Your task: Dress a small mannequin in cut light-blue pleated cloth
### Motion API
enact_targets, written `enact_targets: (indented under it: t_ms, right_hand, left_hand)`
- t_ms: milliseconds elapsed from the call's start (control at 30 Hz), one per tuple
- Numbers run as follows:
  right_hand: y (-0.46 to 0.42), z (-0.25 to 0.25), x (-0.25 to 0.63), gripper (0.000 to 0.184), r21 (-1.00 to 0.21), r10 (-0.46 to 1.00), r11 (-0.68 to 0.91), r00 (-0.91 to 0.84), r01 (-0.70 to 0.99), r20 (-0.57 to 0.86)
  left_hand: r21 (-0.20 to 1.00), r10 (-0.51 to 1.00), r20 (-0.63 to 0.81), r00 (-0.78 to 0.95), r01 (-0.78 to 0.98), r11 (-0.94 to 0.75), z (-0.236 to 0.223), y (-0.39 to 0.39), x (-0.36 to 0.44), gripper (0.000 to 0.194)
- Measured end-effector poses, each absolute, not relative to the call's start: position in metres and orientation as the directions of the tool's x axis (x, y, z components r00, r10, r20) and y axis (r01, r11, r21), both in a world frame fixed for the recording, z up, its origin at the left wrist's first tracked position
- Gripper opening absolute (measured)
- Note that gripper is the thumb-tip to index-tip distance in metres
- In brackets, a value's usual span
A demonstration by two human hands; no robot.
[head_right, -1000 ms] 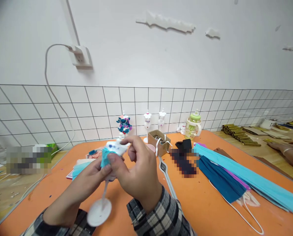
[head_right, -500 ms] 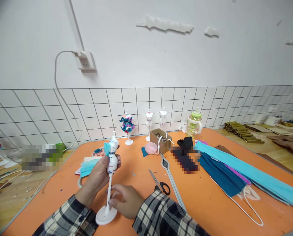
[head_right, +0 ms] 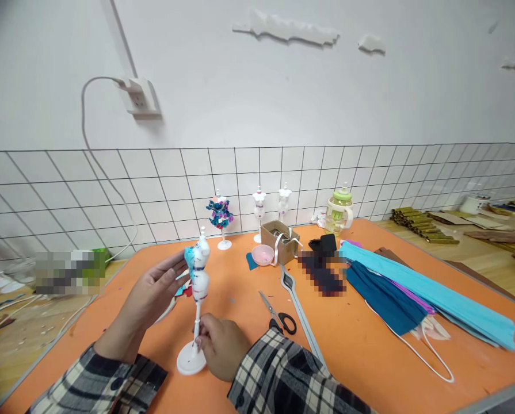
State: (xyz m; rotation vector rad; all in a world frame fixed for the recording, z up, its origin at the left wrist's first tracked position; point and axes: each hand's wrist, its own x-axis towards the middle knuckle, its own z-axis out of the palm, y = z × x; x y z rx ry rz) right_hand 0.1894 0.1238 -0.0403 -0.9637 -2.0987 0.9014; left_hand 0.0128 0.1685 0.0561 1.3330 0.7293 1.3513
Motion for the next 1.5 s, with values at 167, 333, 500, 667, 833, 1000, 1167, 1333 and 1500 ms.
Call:
enact_targets:
  t_ms: [167,333,500,667,833,1000,1167,1333,1500]
  right_hand:
    - [0.122,-0.040,0.188,0.011,-0.735,0.822,0.497,-0.521,0.461,0.229]
    - [0.121,-0.037,0.189,0.012,-0.653,0.825,0.516,-0.526,0.554,0.205]
    - [0.124,-0.039,0.189,0.015,-0.566,0.824,0.537,-0.533,0.625,0.193]
    - [0.125,-0.042,0.187,0.017,-0.495,0.830,0.537,-0.532,0.683,0.167]
    - [0.127,-0.041,0.191,0.019,-0.453,0.843,0.526,-0.511,0.720,0.167]
    - [0.125,-0.036,0.194,0.025,-0.477,0.834,0.540,-0.516,0.694,0.193]
    - [0.122,-0.033,0.193,0.021,-0.545,0.845,0.513,-0.502,0.664,0.183]
    - [0.124,-0.031,0.197,0.021,-0.620,0.809,0.541,-0.553,0.567,0.200]
    - [0.125,-0.039,0.198,0.023,-0.651,0.787,0.552,-0.584,0.521,0.200]
  left_hand:
    - [0.946,0.921,0.318,0.226,-0.143,-0.292,0.057,0.167,0.011,0.064]
    - [0.941,0.882,0.336,0.330,-0.152,-0.301,0.059,0.164,0.016,0.060]
    - [0.956,0.869,0.292,0.400,-0.108,-0.272,0.066,0.156,0.021,0.042]
    - [0.948,0.853,0.316,0.415,-0.120,-0.294,0.071,0.147,0.027,0.036]
    - [0.946,0.843,0.323,0.431,-0.117,-0.303,0.067,0.141,0.029,0.048]
    - [0.941,0.762,0.337,0.553,-0.223,-0.254,0.062,0.138,0.020,0.083]
    - [0.916,0.778,0.366,0.511,-0.347,-0.203,0.066,0.145,0.019,0.076]
    - [0.923,0.883,0.313,0.349,-0.331,-0.197,0.073,0.152,0.019,0.054]
    - [0.950,0.953,0.207,0.222,-0.280,-0.141,0.076,0.149,0.022,0.042]
